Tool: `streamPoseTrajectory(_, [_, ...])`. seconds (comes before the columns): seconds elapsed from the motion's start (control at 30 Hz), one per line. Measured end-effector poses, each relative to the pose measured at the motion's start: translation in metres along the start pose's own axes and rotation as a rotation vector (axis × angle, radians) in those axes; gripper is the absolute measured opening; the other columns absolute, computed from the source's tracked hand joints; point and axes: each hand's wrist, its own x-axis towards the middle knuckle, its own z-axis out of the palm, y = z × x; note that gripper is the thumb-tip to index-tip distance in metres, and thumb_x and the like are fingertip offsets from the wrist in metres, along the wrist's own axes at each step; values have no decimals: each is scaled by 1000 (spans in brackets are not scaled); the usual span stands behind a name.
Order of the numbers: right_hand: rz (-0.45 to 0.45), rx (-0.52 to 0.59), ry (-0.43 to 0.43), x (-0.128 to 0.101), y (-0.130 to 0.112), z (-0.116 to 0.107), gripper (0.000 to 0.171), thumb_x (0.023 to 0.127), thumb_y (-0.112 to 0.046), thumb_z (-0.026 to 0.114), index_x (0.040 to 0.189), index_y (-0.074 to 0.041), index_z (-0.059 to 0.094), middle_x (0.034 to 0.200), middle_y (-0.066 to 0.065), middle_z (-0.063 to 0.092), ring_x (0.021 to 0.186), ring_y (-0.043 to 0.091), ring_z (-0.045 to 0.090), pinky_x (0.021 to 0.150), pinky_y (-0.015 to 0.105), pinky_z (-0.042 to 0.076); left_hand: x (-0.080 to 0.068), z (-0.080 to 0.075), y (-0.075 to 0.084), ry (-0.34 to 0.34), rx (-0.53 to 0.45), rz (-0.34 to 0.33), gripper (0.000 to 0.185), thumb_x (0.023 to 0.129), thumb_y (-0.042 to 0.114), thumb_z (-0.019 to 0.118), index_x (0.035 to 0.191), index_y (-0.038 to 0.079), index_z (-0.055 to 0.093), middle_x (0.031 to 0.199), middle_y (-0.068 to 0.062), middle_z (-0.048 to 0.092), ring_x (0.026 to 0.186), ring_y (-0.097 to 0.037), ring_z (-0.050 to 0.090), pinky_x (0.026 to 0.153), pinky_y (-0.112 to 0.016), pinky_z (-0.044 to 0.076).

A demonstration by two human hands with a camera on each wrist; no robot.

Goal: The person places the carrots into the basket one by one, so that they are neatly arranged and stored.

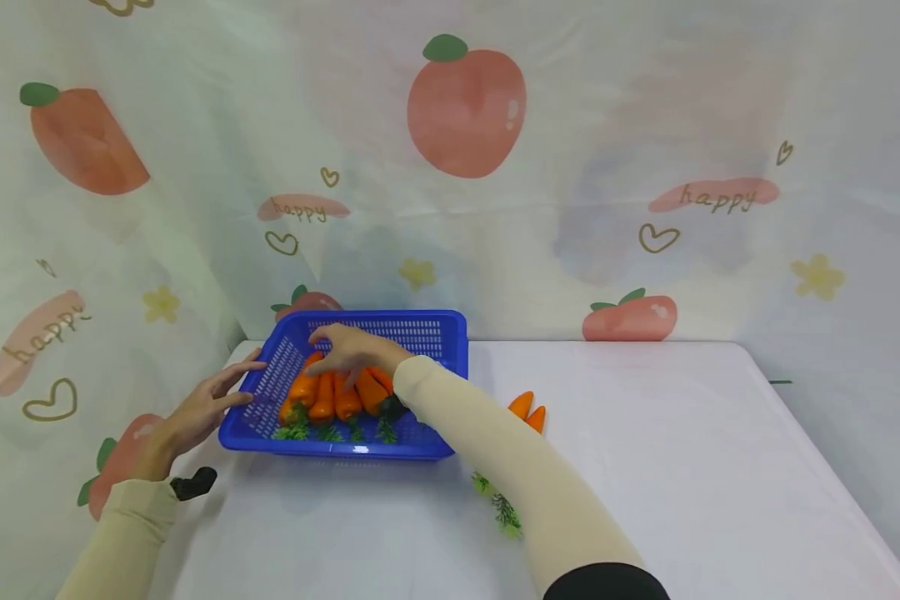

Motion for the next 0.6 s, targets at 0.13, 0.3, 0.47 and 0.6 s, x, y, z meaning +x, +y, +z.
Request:
streamPoseTrajectory(0.13, [-34,-56,0,-16,-1,-10,65,98,-27,72,155,-17,43,155,24,41,135,36,51,82,52,61,1,0,-2,3,-7,-1,55,105,17,58,156,12,40,174,1,6,153,-48,13,102,-69,44])
streamPoseTrajectory(0.3, [-88,-130,29,-40,4,-24,65,98,-31,71,155,-20,43,153,23,45,120,38,63,87,47,60,2,1,-3,8,-2,-2,56,104,18,59,157,13,40,174,2,6,154,-47,12,102,-70,43])
streamPoseTrajectory(0.47, [-132,-230,92,-71,10,-37,65,98,-34,71,156,-22,42,148,21,50,102,33,69,81,40,60,1,1,-2,-4,1,5,56,104,18,58,157,11,39,174,1,4,153,-49,9,103,-74,39])
streamPoseTrajectory(0.6, [-176,-260,166,-98,22,-44,66,97,-32,73,155,-21,45,139,19,56,85,24,72,74,32,60,0,0,-4,-3,10,7,56,105,18,57,157,11,39,174,0,4,153,-50,8,102,-74,40])
